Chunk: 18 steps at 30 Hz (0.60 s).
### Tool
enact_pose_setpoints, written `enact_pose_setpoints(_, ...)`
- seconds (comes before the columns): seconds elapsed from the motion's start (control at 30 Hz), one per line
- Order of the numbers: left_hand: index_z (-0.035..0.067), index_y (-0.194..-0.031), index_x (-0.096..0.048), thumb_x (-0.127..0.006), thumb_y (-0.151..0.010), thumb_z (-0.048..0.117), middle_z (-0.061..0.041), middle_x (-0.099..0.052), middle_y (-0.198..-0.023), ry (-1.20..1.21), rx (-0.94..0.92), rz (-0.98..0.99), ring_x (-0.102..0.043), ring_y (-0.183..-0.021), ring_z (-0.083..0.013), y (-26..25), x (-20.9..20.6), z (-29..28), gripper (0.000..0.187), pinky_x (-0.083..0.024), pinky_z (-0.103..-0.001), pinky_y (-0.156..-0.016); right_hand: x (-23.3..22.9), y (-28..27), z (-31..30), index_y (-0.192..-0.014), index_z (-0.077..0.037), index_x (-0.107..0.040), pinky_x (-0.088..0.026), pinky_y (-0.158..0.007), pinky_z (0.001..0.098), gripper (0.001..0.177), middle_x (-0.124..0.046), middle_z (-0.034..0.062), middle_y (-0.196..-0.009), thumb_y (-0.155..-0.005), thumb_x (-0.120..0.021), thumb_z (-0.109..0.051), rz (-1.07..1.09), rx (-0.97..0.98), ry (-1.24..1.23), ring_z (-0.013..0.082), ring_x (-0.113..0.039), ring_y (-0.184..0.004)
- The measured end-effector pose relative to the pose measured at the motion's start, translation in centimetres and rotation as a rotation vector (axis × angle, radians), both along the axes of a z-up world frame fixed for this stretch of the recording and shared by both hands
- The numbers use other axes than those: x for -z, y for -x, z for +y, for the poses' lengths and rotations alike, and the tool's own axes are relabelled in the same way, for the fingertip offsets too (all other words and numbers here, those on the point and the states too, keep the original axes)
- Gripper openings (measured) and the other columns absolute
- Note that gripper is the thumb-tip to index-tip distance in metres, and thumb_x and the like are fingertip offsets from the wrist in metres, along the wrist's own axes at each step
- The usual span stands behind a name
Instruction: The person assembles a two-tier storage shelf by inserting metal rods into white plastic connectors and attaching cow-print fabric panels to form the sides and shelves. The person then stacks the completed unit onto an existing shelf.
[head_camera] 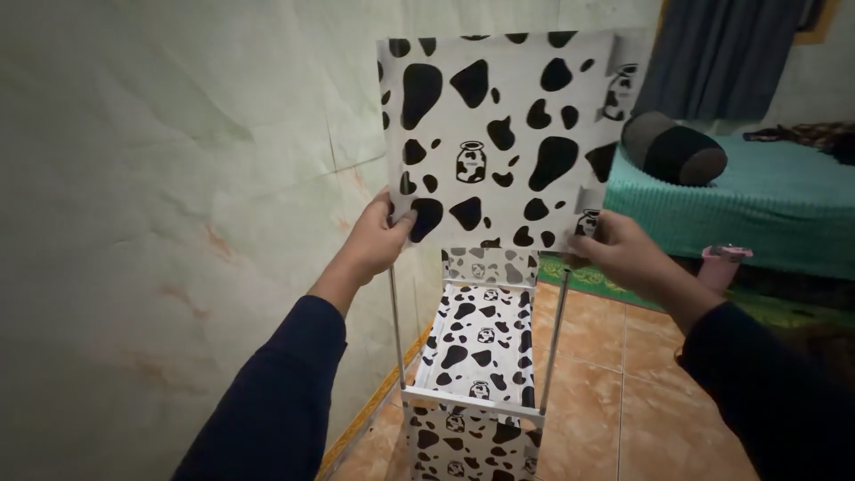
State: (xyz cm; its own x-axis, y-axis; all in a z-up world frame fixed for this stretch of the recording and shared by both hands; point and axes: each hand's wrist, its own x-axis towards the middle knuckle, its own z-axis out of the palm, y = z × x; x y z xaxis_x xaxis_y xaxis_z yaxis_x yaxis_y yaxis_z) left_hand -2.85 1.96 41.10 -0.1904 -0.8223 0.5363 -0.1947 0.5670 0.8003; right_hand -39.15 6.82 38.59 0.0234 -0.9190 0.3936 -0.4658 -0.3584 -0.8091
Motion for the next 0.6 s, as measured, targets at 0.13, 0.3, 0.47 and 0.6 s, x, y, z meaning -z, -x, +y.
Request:
enact_pose_setpoints(0.13,0.004,-0.13,-0.058,-0.063,-0.096,0.017,-0.008,-0.07,-0.106,0.071,-0.08,-0.061,-0.064,-0.089,-0.0157,-0.7,1.4,-0.9,0.037,-0.053,-0.031,-0.079,-0.4,-0.7,0.5,-0.123,0.001,-0.065,-0.058,-0.091,0.0377,0.035,-0.074,0.0137,-0.111,-0.093,-0.066,-0.016,0.01,0.046,-0.053,0.0243,-0.074,-0.1)
enact_pose_setpoints(0.3,0.001,-0.126,-0.061,-0.065,-0.095,0.014,-0.009,-0.073,-0.109,0.157,-0.118,0.008,-0.068,-0.096,-0.0163,-1.4,2.5,-1.6,0.034,-0.054,-0.03,-0.083,-0.9,-1.1,1.2,-0.119,0.004,-0.069,-0.061,-0.09,0.0379,0.032,-0.077,0.0151,-0.109,-0.093,-0.067,-0.014,-0.001,0.006,-0.096,0.0243,-0.075,-0.1)
enact_pose_setpoints(0.47,-0.003,-0.127,-0.058,-0.065,-0.095,0.01,-0.011,-0.072,-0.11,0.17,-0.078,0.073,-0.07,-0.099,-0.0163,-1.7,3.1,-0.7,0.035,-0.055,-0.03,-0.085,-0.3,-1.5,2.5,-0.116,0.005,-0.07,-0.061,-0.09,0.0361,0.027,-0.078,0.014,-0.106,-0.095,-0.066,-0.013,0.015,-0.01,-0.052,0.0221,-0.076,-0.1)
enact_pose_setpoints(0.6,-0.006,-0.126,-0.057,-0.066,-0.096,0.01,-0.014,-0.072,-0.111,0.211,-0.064,0.112,-0.07,-0.099,-0.018,-1.6,3.1,-0.9,0.034,-0.055,-0.03,-0.085,-0.3,-1.9,2.7,-0.114,0.006,-0.07,-0.061,-0.089,0.0367,0.027,-0.078,0.0151,-0.106,-0.095,-0.067,-0.013,-0.021,-0.002,-0.049,0.0219,-0.076,-0.098)
